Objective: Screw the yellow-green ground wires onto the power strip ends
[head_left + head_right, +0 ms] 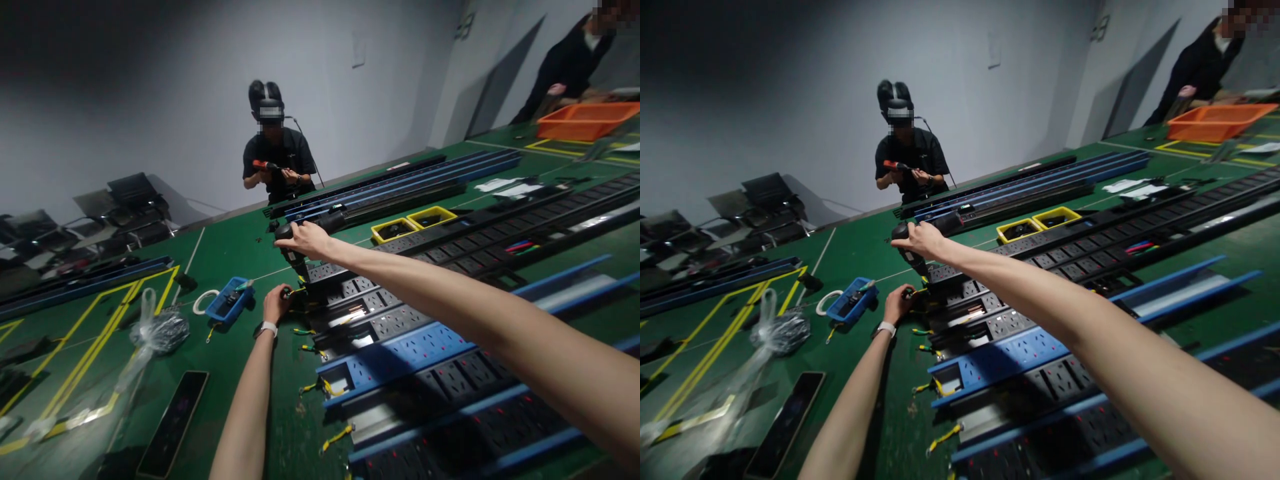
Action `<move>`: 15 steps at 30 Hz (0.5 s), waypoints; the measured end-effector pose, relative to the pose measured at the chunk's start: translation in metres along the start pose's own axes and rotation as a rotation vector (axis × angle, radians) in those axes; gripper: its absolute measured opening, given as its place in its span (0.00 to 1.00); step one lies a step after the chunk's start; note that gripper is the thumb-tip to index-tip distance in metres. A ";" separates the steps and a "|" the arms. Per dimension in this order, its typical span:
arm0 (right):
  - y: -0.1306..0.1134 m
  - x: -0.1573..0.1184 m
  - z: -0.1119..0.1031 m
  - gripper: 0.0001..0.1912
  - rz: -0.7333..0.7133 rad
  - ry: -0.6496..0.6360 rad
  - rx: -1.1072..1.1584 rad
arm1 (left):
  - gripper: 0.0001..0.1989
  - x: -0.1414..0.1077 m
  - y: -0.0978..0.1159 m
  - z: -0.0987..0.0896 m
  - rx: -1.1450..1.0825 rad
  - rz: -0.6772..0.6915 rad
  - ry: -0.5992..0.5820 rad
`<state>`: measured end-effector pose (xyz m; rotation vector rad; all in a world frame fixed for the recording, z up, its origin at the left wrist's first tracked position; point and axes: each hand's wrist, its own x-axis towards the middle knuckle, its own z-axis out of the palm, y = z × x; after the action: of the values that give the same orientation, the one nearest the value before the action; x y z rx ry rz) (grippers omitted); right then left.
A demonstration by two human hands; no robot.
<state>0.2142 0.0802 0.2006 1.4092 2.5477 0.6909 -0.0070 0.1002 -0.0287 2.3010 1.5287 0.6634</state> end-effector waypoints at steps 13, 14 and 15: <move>-0.007 0.008 -0.010 0.38 -0.002 -0.023 -0.011 | 0.12 0.000 -0.002 0.001 -0.030 0.030 0.024; -0.007 0.008 -0.011 0.40 -0.016 -0.028 -0.009 | 0.12 0.000 -0.002 0.002 -0.033 0.034 0.025; -0.007 0.009 -0.013 0.42 -0.025 -0.038 -0.001 | 0.12 0.000 -0.003 0.002 -0.036 0.034 0.025</move>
<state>0.1995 0.0802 0.2093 1.3740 2.5307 0.6553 -0.0080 0.1016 -0.0316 2.3054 1.4798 0.7254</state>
